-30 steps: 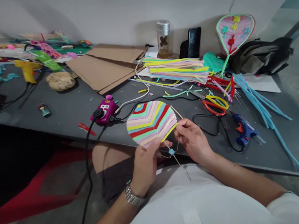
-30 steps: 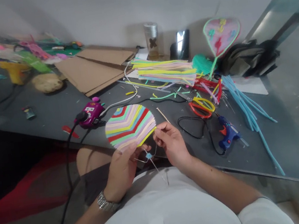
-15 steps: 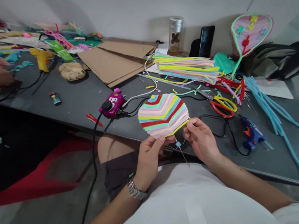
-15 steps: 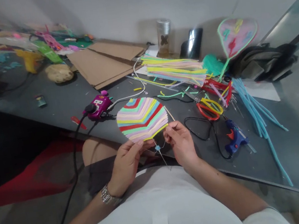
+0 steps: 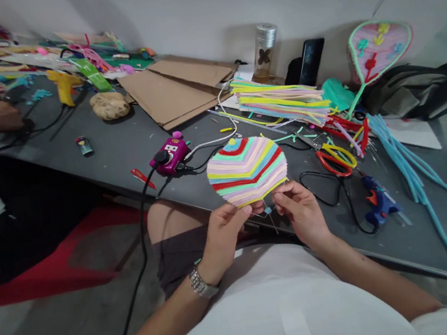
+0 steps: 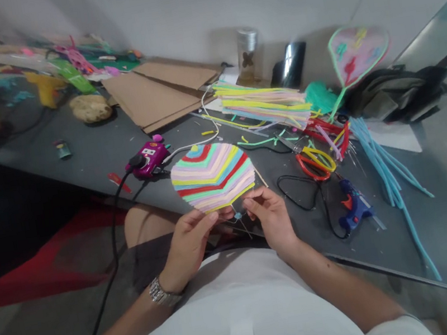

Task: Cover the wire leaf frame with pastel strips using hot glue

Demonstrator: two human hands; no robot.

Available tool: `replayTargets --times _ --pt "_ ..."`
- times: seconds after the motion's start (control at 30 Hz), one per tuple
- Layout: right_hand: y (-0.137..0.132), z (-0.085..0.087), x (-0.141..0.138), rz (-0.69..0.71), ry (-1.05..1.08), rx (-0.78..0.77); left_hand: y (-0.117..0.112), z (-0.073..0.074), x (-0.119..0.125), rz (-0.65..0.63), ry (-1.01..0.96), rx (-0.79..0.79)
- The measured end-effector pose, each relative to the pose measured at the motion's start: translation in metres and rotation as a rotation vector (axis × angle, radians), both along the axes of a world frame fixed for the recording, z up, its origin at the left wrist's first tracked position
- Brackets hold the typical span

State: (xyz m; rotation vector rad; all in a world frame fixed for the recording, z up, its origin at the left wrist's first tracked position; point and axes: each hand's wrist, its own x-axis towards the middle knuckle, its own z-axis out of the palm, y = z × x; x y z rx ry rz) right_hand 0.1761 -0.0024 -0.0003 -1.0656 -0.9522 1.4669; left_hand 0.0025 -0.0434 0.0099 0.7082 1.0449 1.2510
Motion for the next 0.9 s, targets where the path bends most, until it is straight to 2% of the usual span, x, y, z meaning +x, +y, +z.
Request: replayTargets --times 0.27,0.63,0.8,0.9 --pt "0.002 0.0 0.0 0.011 0.044 -0.069 0.003 -0.003 0.007 0.132 -0.103 0.007" --pt "0.0 0.004 -0.006 0.05 0.096 -0.117 0.004 -0.008 0.001 0.209 -0.021 -0.02" --pt "-0.002 0.003 -0.013 0.04 0.127 -0.14 0.004 -0.004 0.004 0.221 -0.078 -0.007" --pt "-0.004 0.0 -0.018 0.119 0.138 -0.146 0.007 -0.006 0.007 0.158 -0.064 -0.073"
